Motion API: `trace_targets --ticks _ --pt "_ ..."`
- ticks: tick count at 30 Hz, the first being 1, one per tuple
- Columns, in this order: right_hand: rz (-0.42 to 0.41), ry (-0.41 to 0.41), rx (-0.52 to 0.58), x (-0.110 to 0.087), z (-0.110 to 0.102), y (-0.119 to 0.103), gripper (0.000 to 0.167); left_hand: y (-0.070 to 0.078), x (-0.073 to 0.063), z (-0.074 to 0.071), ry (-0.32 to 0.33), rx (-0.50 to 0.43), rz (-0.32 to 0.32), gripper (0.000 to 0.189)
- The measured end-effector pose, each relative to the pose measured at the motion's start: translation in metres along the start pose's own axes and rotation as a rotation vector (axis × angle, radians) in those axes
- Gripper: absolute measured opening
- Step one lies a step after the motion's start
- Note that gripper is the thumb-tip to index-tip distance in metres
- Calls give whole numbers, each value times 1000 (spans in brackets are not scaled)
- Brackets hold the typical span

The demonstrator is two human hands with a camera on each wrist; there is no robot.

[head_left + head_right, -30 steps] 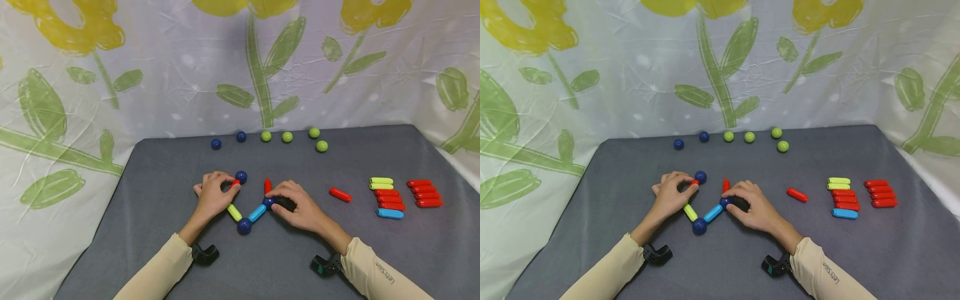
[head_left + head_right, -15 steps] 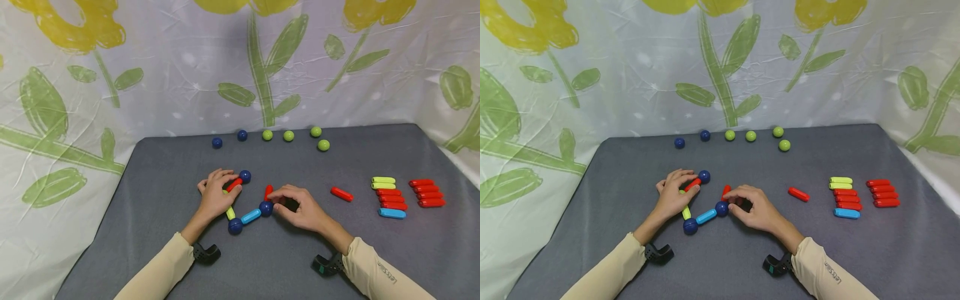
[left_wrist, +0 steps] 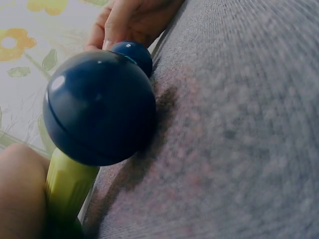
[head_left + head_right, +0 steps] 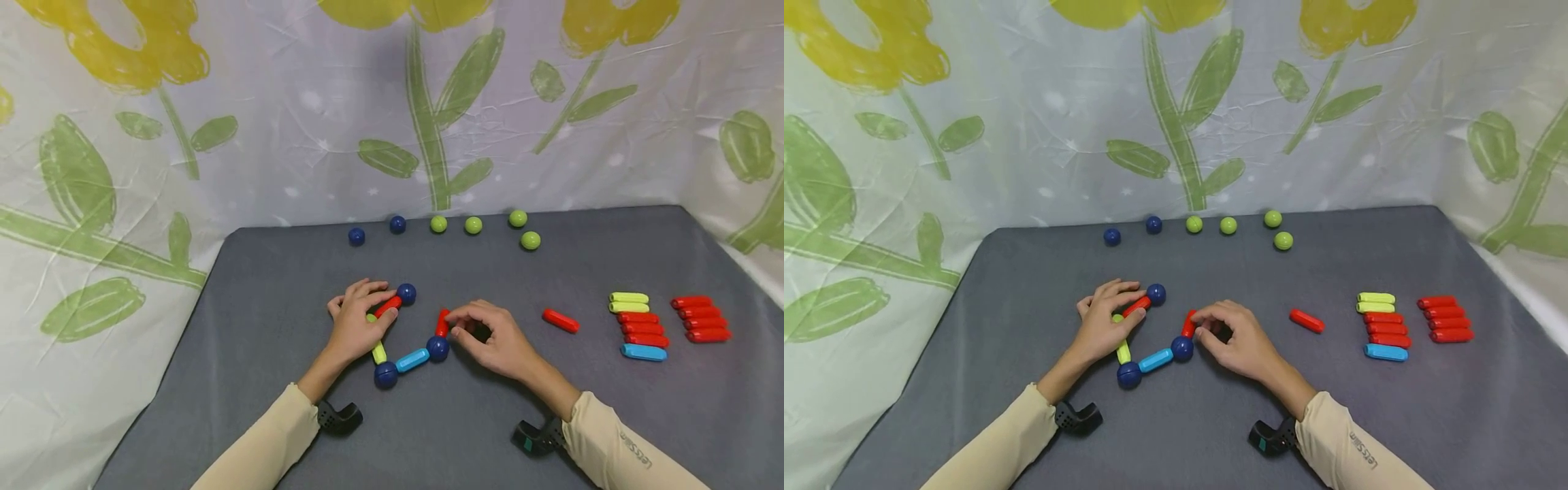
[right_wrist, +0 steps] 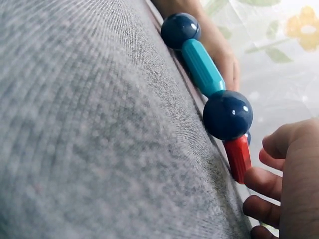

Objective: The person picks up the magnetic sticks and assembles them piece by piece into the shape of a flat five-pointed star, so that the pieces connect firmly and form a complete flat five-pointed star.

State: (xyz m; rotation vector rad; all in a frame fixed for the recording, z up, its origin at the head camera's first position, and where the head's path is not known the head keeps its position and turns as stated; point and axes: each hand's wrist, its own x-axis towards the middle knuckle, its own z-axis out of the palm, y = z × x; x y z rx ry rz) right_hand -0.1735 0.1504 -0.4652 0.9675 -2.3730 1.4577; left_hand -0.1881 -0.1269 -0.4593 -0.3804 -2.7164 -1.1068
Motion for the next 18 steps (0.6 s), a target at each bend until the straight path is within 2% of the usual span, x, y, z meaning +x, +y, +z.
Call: trace_targets --ticks 10,14,18 --pt "20 95 -65 1 0 -3 19 0 0 0 -55 -8 59 33" --pt "47 137 -142 4 -6 -3 17 0 -1 0 -48 -14 57 30" --pt "77 146 -243 5 -22 0 22 1 0 0 -38 -14 43 28"
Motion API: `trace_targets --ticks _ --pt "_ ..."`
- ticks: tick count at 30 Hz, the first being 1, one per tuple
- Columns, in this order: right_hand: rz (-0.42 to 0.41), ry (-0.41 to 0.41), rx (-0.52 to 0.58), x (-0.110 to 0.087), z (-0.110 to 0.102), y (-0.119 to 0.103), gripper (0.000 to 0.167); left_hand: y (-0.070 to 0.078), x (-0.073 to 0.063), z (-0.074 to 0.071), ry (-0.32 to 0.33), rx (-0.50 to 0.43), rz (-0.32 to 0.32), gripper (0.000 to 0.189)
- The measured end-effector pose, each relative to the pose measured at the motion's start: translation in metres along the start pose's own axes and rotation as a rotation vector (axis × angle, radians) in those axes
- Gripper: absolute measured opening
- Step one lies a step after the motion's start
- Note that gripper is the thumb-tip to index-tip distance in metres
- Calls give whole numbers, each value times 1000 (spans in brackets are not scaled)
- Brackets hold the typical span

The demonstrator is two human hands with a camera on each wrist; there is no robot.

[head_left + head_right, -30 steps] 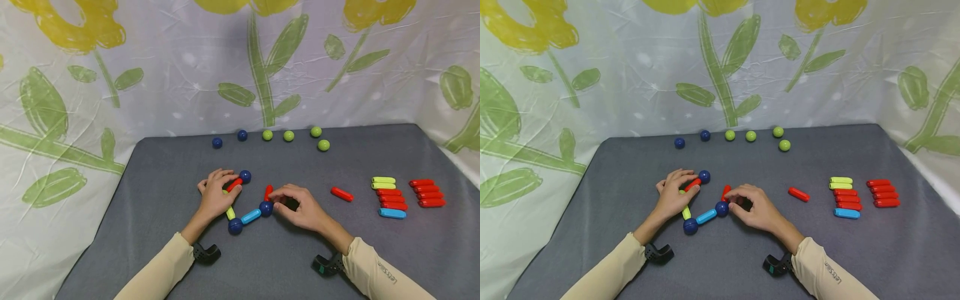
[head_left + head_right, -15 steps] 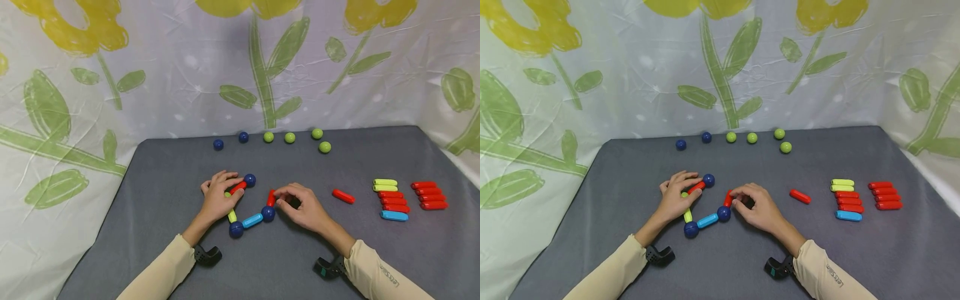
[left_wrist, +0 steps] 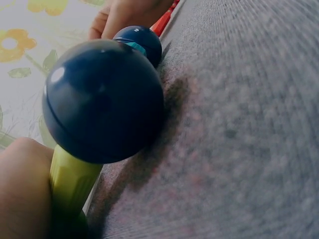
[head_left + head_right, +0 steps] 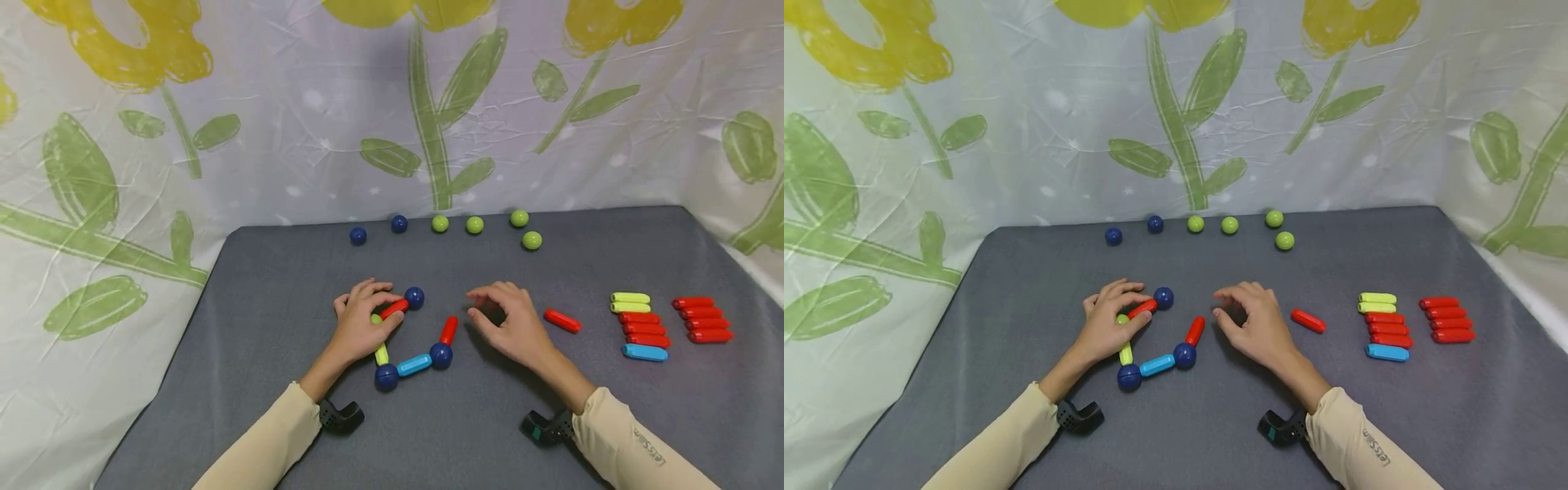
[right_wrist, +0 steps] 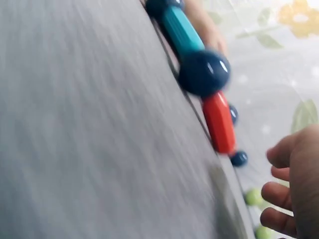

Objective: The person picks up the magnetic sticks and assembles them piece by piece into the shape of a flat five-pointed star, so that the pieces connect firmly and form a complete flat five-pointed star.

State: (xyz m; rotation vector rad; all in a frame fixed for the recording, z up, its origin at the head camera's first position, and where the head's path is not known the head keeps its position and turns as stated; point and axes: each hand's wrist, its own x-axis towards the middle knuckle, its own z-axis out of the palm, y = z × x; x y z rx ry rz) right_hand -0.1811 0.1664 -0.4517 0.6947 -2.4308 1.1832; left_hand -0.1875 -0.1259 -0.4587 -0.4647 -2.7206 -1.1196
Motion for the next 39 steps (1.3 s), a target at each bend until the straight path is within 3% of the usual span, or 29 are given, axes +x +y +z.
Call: trace_targets --ticks 5,14,22,29,34,39 --pt "-17 22 -101 -2 -25 18 31 0 1 -1 0 11 -13 29" --pt "-59 17 -199 -26 -71 44 47 -3 0 -2 -8 30 -23 28" --pt "-3 4 -374 -41 -90 50 43 -4 -1 -2 -5 71 -57 29" --pt "-9 -19 -340 -39 -84 49 29 -1 -1 -1 6 59 -68 28" --pt "-42 -47 -269 -25 -60 43 28 -1 0 0 -4 57 -48 29" --pt "14 -100 -166 -5 -30 32 24 0 0 1 -30 49 -25 34"
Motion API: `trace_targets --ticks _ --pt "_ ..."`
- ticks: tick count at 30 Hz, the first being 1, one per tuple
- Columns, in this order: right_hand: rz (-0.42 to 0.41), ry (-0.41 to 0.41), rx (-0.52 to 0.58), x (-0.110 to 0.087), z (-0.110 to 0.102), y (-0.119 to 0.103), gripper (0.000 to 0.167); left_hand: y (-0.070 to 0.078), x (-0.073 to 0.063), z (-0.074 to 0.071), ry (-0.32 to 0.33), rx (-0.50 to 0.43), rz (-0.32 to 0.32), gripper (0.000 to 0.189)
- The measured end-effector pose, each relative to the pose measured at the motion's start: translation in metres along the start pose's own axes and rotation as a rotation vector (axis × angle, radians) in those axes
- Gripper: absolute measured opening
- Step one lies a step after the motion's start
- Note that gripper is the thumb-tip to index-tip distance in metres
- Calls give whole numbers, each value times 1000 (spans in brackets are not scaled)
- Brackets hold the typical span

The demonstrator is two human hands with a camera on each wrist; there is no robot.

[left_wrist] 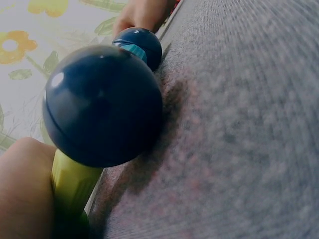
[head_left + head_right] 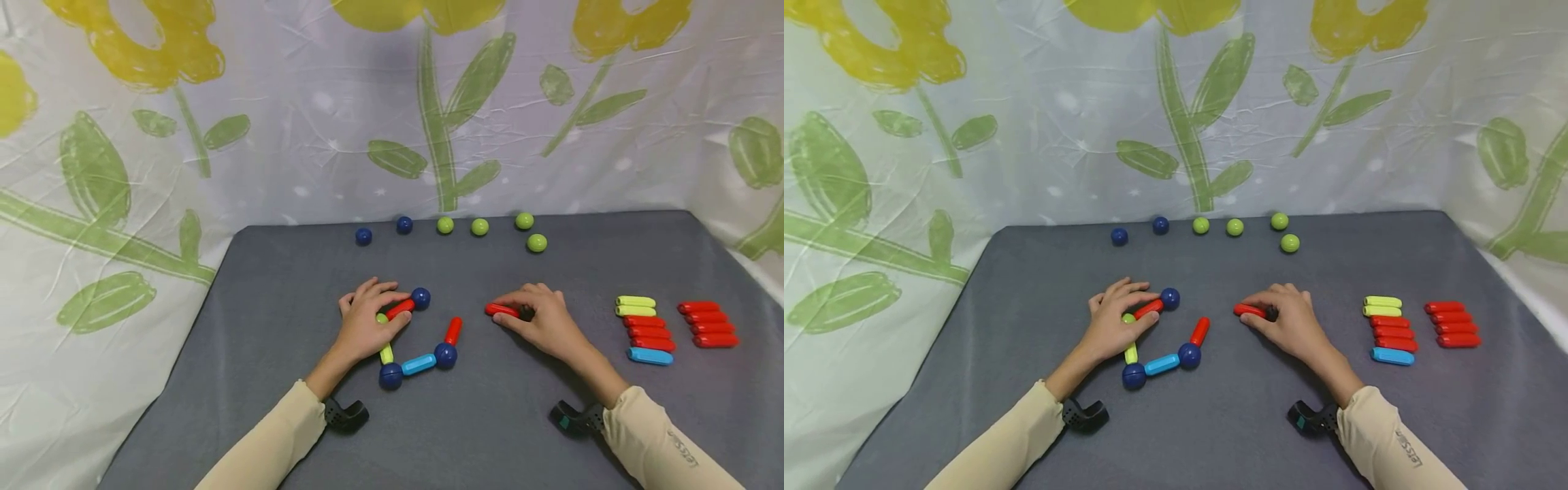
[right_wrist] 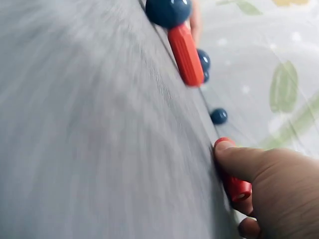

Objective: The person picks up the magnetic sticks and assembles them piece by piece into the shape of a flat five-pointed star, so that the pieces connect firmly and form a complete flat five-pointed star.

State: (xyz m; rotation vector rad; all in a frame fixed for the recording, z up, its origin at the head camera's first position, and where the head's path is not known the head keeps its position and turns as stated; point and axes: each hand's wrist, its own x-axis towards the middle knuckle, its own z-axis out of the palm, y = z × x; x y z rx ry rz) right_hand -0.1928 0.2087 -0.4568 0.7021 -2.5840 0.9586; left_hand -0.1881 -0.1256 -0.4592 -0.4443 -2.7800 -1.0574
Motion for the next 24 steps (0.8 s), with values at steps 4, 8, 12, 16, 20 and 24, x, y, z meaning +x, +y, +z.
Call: trace_targets --ticks 4,8,12,16,20,24 --pt "61 -43 81 18 19 -10 22 0 -1 0 -5 -8 1 32" --pt "83 -66 145 32 35 -20 22 -1 -1 0 -3 -8 -8 28" --pt "80 -79 206 41 46 -29 21 0 0 0 0 -2 -11 26" --pt "73 -85 244 45 52 -36 21 1 0 0 -4 7 -16 27" --pt "69 -87 256 46 55 -40 20 0 0 1 0 13 -12 27" --pt "67 -86 258 46 57 -41 19 0 1 1 -2 13 -13 27"
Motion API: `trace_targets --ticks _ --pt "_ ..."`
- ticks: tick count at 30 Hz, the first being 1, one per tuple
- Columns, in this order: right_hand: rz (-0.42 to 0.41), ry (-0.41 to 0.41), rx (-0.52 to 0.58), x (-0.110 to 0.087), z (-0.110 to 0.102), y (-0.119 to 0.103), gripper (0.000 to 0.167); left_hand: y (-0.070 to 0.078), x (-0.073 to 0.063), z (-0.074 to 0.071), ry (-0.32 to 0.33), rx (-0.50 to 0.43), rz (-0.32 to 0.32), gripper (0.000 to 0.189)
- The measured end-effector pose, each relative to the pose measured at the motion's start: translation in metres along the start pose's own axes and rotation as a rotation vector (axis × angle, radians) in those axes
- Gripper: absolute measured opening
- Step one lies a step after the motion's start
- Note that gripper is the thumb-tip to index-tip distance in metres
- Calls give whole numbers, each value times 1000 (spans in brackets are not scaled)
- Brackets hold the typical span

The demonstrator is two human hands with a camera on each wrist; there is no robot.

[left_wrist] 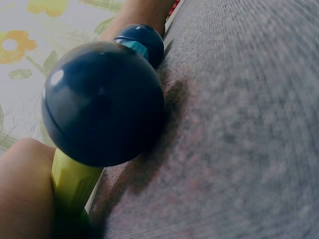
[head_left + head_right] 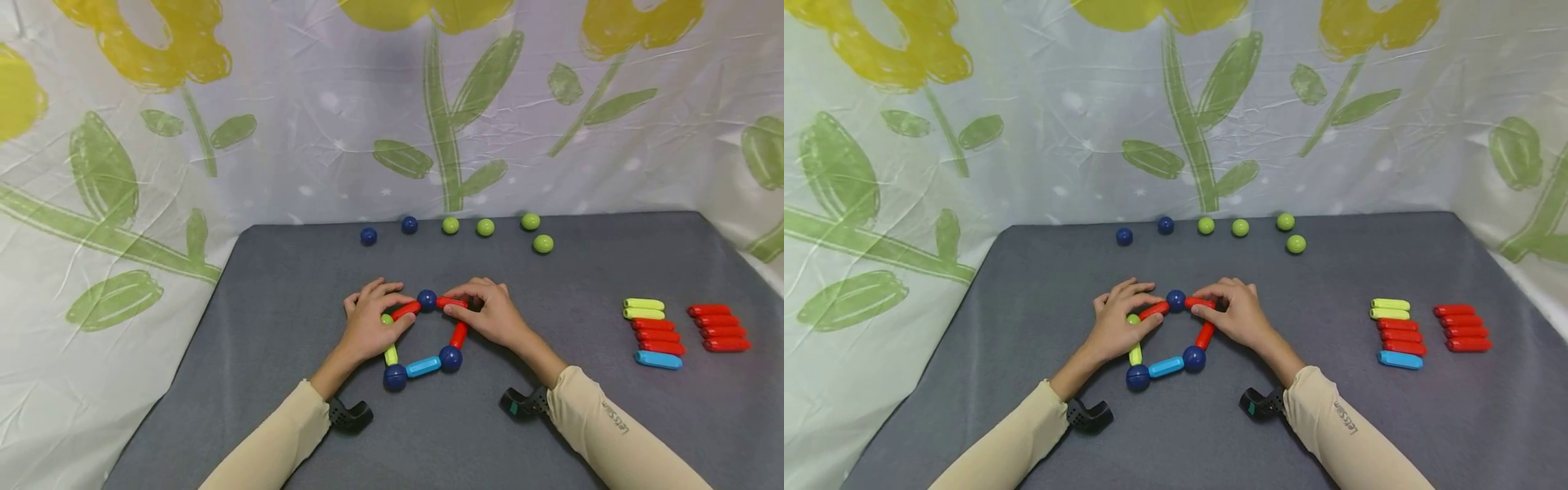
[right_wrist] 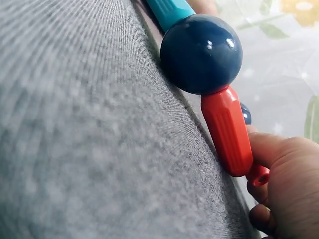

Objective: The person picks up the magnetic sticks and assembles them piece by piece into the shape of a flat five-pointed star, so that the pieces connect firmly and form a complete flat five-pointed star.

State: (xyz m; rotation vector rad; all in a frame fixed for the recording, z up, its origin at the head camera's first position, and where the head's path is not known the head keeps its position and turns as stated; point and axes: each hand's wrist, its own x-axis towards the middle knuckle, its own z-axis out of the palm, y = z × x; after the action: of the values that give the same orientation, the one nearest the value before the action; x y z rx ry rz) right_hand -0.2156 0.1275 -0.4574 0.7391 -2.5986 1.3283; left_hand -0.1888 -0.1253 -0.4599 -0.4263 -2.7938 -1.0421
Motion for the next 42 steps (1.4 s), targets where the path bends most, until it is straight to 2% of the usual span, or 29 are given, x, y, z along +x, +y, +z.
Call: trace_targets --ticks 4,7,12,16,19,21,23,25,29,36,42 --pt "-1 20 26 -1 0 1 19 0 -1 0 -5 -1 -6 27" --pt "32 92 60 -1 -3 4 19 0 -2 0 -4 -8 -5 27" --pt "173 337 73 3 -17 20 18 -1 -3 0 -3 -21 -2 26" --pt "254 549 53 7 -32 37 25 -1 -2 -1 -2 -19 -7 26" --pt "293 661 30 10 -44 49 36 0 -2 -1 -2 -18 -9 26" --pt "319 691 9 11 -52 56 42 1 -2 -2 -2 -18 -10 26" --pt "334 679 -27 13 -58 61 48 2 -2 -2 -8 -17 -13 26" --pt "335 632 -70 15 -64 66 50 3 -2 -2 -14 -16 -18 27" --pt "318 533 -133 17 -69 70 45 4 -2 -3 -16 -13 -21 27" --pt "307 461 -161 18 -67 70 38 3 -2 -2 2 -20 -8 26" --pt "229 369 -160 16 -66 69 39 3 -2 -2 5 -23 -5 26"
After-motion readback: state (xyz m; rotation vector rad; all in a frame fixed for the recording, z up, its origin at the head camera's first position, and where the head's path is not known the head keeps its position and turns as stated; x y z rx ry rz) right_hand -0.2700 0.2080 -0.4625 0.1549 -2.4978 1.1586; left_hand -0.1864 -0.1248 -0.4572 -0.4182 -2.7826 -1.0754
